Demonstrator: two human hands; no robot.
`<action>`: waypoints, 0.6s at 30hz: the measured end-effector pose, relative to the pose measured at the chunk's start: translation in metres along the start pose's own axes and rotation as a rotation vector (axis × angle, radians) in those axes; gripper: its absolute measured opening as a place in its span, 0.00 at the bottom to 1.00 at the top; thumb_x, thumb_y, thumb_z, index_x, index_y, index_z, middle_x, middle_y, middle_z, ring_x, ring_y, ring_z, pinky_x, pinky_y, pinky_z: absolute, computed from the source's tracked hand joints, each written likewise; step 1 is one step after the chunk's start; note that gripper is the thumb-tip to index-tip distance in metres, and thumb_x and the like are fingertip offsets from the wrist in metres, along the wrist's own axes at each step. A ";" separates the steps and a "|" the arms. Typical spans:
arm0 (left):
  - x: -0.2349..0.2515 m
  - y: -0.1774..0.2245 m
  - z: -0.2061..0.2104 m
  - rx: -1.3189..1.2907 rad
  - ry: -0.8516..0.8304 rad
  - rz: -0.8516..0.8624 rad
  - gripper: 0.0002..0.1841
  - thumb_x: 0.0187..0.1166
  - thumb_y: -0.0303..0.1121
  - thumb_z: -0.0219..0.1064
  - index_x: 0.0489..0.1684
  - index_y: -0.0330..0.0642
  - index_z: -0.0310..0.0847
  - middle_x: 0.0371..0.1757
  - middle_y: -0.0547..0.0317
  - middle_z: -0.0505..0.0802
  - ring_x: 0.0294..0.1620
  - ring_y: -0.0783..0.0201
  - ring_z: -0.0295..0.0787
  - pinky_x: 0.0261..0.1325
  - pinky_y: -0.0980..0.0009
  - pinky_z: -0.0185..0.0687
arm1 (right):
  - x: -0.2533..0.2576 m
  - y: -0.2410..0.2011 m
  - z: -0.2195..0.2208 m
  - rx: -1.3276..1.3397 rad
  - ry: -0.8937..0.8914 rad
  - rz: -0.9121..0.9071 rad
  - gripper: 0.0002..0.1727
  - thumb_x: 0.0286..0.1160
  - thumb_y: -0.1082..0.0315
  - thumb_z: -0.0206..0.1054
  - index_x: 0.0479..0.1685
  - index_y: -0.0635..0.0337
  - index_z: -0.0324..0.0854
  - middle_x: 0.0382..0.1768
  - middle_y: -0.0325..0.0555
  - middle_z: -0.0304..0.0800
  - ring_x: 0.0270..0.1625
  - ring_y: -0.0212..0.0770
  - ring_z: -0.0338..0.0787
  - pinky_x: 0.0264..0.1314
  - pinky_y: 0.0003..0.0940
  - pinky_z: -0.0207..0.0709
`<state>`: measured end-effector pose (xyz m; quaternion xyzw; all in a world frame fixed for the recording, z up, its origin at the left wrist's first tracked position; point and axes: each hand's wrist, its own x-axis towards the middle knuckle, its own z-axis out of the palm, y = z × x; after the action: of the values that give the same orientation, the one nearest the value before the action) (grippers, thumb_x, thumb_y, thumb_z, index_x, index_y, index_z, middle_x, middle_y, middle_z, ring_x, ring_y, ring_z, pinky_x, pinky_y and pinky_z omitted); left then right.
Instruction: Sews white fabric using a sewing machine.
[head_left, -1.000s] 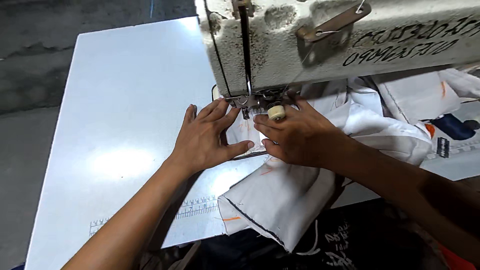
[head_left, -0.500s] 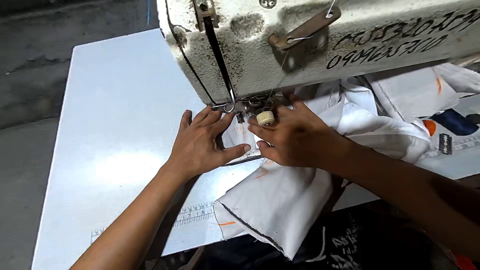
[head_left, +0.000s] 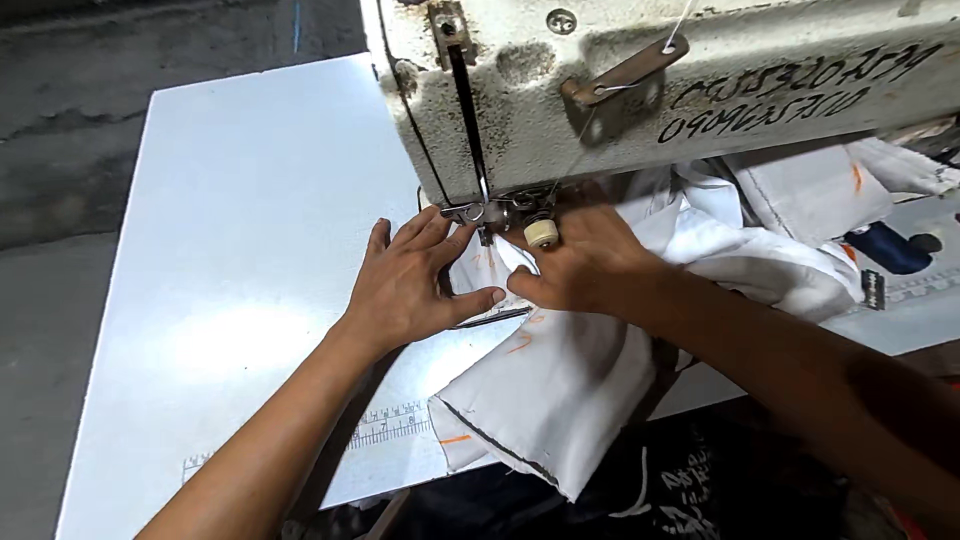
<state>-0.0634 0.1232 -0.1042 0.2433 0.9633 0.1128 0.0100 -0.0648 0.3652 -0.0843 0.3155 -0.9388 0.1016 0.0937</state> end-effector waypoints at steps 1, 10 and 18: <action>0.000 0.000 -0.001 0.009 -0.005 0.002 0.52 0.60 0.86 0.50 0.79 0.62 0.80 0.82 0.60 0.81 0.88 0.53 0.68 0.83 0.31 0.49 | 0.001 0.001 -0.001 -0.010 0.004 0.014 0.26 0.69 0.42 0.59 0.53 0.44 0.93 0.63 0.48 0.90 0.64 0.56 0.86 0.57 0.64 0.73; 0.001 0.002 -0.005 0.030 -0.011 0.033 0.52 0.63 0.85 0.48 0.84 0.60 0.75 0.89 0.61 0.72 0.88 0.52 0.68 0.81 0.27 0.49 | 0.002 0.012 -0.008 -0.150 -0.049 -0.005 0.28 0.76 0.39 0.51 0.52 0.42 0.93 0.52 0.50 0.94 0.56 0.57 0.91 0.46 0.61 0.79; 0.000 -0.007 -0.004 0.010 0.004 0.081 0.53 0.63 0.85 0.48 0.85 0.59 0.74 0.90 0.60 0.71 0.89 0.53 0.65 0.83 0.30 0.48 | 0.003 0.010 -0.001 -0.130 -0.149 0.026 0.31 0.79 0.36 0.46 0.65 0.35 0.89 0.64 0.51 0.90 0.69 0.59 0.84 0.64 0.68 0.71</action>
<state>-0.0673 0.1161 -0.1017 0.2818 0.9533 0.1087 0.0025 -0.0729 0.3713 -0.0844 0.3032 -0.9518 0.0177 0.0425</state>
